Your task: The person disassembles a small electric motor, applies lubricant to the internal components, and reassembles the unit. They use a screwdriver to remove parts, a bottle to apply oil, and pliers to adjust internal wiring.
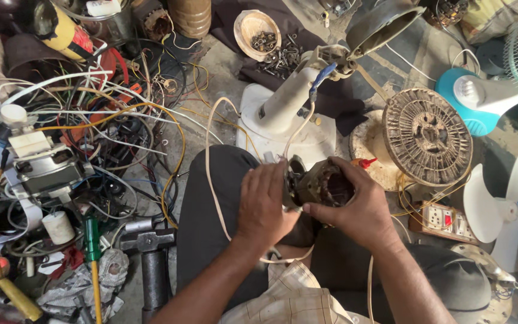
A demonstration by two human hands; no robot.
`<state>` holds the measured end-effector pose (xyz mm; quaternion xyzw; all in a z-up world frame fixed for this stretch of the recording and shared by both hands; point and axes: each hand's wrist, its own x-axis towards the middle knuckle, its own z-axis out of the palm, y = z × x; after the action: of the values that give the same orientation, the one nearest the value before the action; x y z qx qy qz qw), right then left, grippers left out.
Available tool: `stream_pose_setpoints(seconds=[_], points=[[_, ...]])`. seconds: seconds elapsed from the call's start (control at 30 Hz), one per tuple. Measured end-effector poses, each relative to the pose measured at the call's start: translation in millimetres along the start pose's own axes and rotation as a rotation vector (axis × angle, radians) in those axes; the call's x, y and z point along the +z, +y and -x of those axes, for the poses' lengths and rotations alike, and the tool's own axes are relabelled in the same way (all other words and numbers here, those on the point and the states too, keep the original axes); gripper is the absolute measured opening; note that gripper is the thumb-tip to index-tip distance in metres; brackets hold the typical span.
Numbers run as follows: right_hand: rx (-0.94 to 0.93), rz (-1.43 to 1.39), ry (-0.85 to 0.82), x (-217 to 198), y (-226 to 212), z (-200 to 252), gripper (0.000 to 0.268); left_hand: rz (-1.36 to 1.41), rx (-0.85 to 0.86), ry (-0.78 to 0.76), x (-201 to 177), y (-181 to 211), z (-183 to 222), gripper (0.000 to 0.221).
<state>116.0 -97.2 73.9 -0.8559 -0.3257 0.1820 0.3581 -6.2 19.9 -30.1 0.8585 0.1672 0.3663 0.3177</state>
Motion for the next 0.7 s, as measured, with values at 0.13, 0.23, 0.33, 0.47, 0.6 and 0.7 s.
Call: stream_pose_setpoints(seconds=[0.13, 0.23, 0.33, 0.47, 0.6, 0.7], points=[[-0.021, 0.019, -0.002, 0.5, 1.0, 2.0, 0.091, 0.032, 0.019, -0.026, -4.5, -0.8, 1.3, 0.096], [0.051, -0.054, -0.012, 1.5, 4.6, -2.0, 0.088, 0.050, 0.025, -0.077, -2.9, -1.9, 3.0, 0.098], [0.139, -0.059, -0.007, 5.5, 8.2, -3.1, 0.082, 0.062, 0.003, -0.117, -1.4, -2.5, 4.8, 0.103], [0.256, -0.145, -0.012, 9.4, 15.1, -11.2, 0.075, 0.072, -0.028, -0.090, -1.6, -1.3, 6.3, 0.106], [0.283, -0.250, -0.074, 7.7, 15.8, -10.4, 0.061, 0.061, 0.002, -0.057, -3.7, -2.7, 6.3, 0.103], [0.443, -0.366, -0.150, 2.5, 15.2, -15.2, 0.053, 0.019, 0.038, -0.056, -4.0, -2.8, 6.1, 0.101]])
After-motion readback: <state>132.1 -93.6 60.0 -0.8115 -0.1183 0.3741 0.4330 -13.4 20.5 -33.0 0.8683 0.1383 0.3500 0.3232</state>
